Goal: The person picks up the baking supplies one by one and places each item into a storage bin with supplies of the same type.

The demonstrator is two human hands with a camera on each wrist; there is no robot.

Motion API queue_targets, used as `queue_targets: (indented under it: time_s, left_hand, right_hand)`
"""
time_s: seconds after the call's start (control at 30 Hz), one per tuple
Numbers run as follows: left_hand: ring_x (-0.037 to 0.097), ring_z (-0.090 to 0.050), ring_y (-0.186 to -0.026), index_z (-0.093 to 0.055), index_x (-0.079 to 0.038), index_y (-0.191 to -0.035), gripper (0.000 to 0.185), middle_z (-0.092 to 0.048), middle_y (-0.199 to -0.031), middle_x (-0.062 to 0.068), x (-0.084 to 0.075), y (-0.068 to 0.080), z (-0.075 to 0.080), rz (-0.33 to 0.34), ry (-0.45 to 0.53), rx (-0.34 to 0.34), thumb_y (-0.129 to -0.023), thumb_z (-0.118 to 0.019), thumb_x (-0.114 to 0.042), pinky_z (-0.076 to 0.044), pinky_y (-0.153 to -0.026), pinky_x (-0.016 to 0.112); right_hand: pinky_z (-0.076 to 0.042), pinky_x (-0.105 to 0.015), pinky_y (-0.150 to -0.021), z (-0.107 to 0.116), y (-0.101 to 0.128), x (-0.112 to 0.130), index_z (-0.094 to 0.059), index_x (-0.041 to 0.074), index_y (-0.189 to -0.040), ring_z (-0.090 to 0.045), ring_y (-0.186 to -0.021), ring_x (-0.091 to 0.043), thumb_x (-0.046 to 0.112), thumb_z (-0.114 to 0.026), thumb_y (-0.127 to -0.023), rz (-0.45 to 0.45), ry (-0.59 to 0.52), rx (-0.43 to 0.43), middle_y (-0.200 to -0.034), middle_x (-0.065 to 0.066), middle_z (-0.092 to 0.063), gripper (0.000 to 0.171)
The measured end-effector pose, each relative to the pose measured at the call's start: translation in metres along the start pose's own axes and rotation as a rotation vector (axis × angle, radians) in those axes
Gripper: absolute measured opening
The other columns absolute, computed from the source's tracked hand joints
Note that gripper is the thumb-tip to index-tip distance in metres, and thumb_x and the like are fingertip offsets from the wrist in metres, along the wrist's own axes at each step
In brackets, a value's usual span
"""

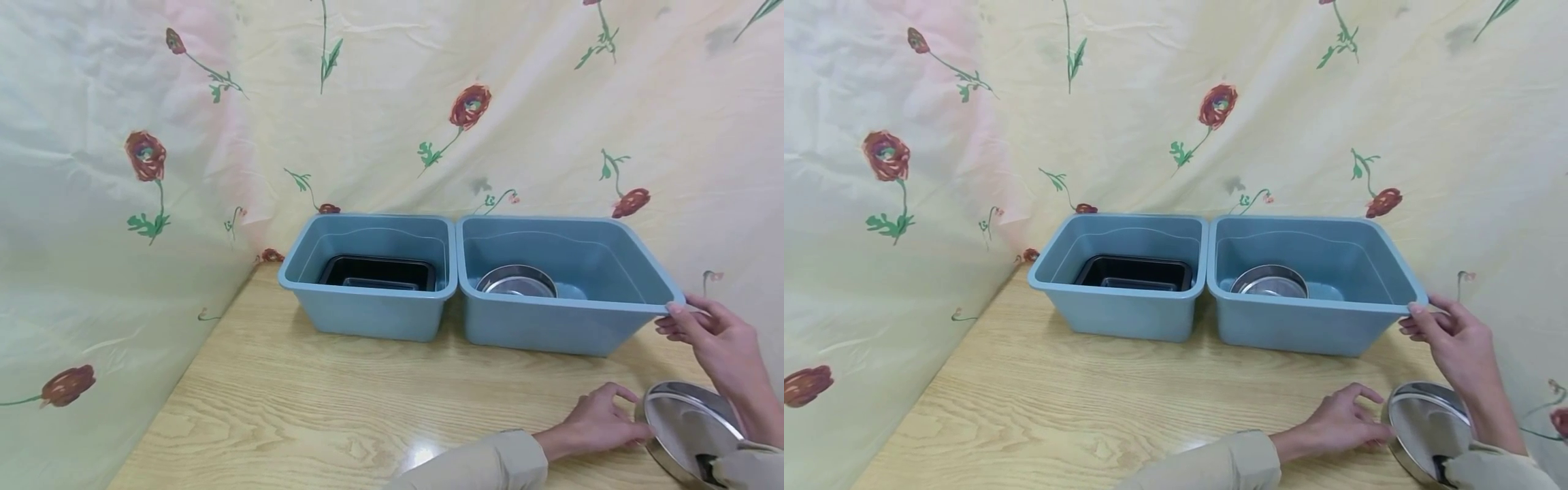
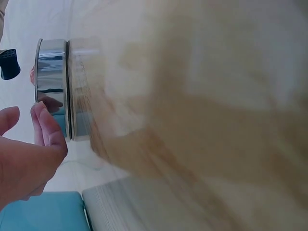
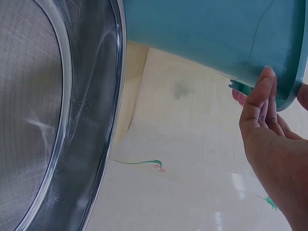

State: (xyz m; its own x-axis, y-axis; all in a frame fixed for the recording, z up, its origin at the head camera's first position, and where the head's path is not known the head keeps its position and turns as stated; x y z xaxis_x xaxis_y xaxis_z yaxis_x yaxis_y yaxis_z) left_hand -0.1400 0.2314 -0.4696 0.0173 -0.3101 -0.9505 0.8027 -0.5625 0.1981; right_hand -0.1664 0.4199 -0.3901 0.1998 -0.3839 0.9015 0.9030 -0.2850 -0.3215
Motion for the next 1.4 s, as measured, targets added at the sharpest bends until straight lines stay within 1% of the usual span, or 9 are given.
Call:
queue_targets:
  time_s: [0.23, 0.43, 0.63, 0.77, 0.87, 1.0, 1.13, 1.23, 1.4]
  left_hand:
    - [-0.004, -0.055, -0.051, -0.062, -0.027, -0.109, 0.026, -0.067, -0.060, -0.006, 0.000, -0.001, -0.002, -0.012, -0.019, 0.016, -0.092, -0.080, -0.018, -0.044, -0.066, 0.014]
    - [-0.004, -0.054, -0.050, -0.060, -0.028, -0.108, 0.028, -0.066, -0.059, -0.007, 0.001, -0.002, -0.004, -0.004, -0.044, 0.001, -0.091, -0.081, -0.019, -0.043, -0.068, 0.013]
    - [-0.004, -0.056, -0.054, -0.060, -0.028, -0.106, 0.027, -0.066, -0.058, -0.006, 0.002, -0.003, -0.004, 0.023, -0.047, -0.025, -0.091, -0.082, -0.021, -0.044, -0.075, 0.015]
    - [-0.006, -0.055, -0.056, -0.060, -0.029, -0.106, 0.027, -0.066, -0.058, -0.008, 0.002, -0.004, -0.004, 0.015, -0.079, -0.038, -0.090, -0.082, -0.023, -0.041, -0.087, 0.017]
    - [-0.005, -0.056, -0.054, -0.061, -0.028, -0.106, 0.028, -0.066, -0.058, -0.008, 0.002, -0.004, -0.004, 0.009, -0.074, -0.042, -0.090, -0.082, -0.021, -0.041, -0.085, 0.016]
    - [-0.004, -0.056, -0.051, -0.061, -0.027, -0.106, 0.028, -0.067, -0.058, -0.006, 0.003, -0.005, -0.005, 0.006, -0.052, -0.042, -0.090, -0.082, -0.019, -0.043, -0.080, 0.015]
    - [-0.003, -0.056, -0.050, -0.061, -0.027, -0.107, 0.028, -0.066, -0.058, -0.007, 0.002, -0.006, -0.006, 0.009, -0.049, -0.042, -0.090, -0.082, -0.019, -0.043, -0.078, 0.015]
    - [-0.004, -0.055, -0.050, -0.060, -0.027, -0.106, 0.029, -0.065, -0.057, -0.008, 0.002, -0.006, -0.007, 0.014, -0.062, -0.048, -0.090, -0.082, -0.020, -0.043, -0.071, 0.013]
    - [-0.005, -0.053, -0.052, -0.059, -0.028, -0.106, 0.030, -0.063, -0.056, -0.010, 0.002, -0.006, -0.010, 0.014, -0.107, -0.073, -0.089, -0.083, -0.021, -0.041, -0.071, 0.012]
  right_hand:
    - [-0.052, -0.012, -0.063, -0.003, 0.000, 0.002, -0.059, 0.034, -0.119, -0.069, -0.069, 0.001, 0.008, -0.060, -0.105, -0.020, 0.013, -0.002, -0.083, 0.016, -0.073, 0.029]
    - [-0.052, -0.013, -0.063, -0.005, -0.001, 0.002, -0.059, 0.033, -0.119, -0.070, -0.069, 0.001, 0.008, -0.060, -0.105, -0.019, 0.004, 0.006, -0.083, 0.015, -0.074, 0.028]
    - [-0.052, -0.013, -0.063, -0.006, 0.000, 0.002, -0.059, 0.033, -0.119, -0.070, -0.069, 0.001, 0.008, -0.060, -0.105, -0.015, 0.013, 0.005, -0.083, 0.016, -0.074, 0.029]
    - [-0.052, -0.014, -0.064, -0.008, 0.000, 0.001, -0.060, 0.032, -0.120, -0.070, -0.069, 0.000, 0.009, -0.060, -0.105, -0.018, 0.006, 0.007, -0.082, 0.015, -0.074, 0.027]
    - [-0.052, -0.013, -0.063, -0.009, 0.000, 0.001, -0.059, 0.033, -0.119, -0.069, -0.069, 0.001, 0.010, -0.060, -0.106, -0.026, 0.019, 0.012, -0.083, 0.015, -0.073, 0.027]
    - [-0.052, -0.013, -0.063, -0.009, 0.000, 0.002, -0.057, 0.036, -0.119, -0.069, -0.070, 0.001, 0.012, -0.060, -0.106, -0.039, 0.037, 0.012, -0.083, 0.017, -0.073, 0.027]
    - [-0.052, -0.013, -0.063, -0.010, -0.001, 0.004, -0.058, 0.035, -0.119, -0.069, -0.070, 0.001, 0.010, -0.059, -0.106, -0.019, 0.027, 0.013, -0.083, 0.017, -0.073, 0.029]
    - [-0.052, -0.013, -0.064, -0.012, -0.001, 0.005, -0.059, 0.034, -0.120, -0.069, -0.070, 0.001, 0.007, -0.059, -0.106, -0.006, 0.008, 0.017, -0.083, 0.015, -0.073, 0.030]
    - [-0.052, -0.012, -0.064, -0.013, 0.000, 0.008, -0.059, 0.034, -0.119, -0.069, -0.070, 0.001, 0.006, -0.058, -0.106, -0.010, 0.009, 0.015, -0.083, 0.015, -0.073, 0.031]
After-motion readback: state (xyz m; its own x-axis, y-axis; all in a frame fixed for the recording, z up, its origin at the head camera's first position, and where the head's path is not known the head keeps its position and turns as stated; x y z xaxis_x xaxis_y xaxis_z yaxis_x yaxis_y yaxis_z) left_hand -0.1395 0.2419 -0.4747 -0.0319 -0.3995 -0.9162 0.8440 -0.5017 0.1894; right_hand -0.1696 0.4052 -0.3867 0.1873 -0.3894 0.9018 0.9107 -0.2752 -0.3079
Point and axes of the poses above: each hand's wrist, its own y-axis away from the middle knuckle, its own z-axis out of the back of the hand, x = y × z, the point moved 1 cm from there along -y, towards the middle knuckle
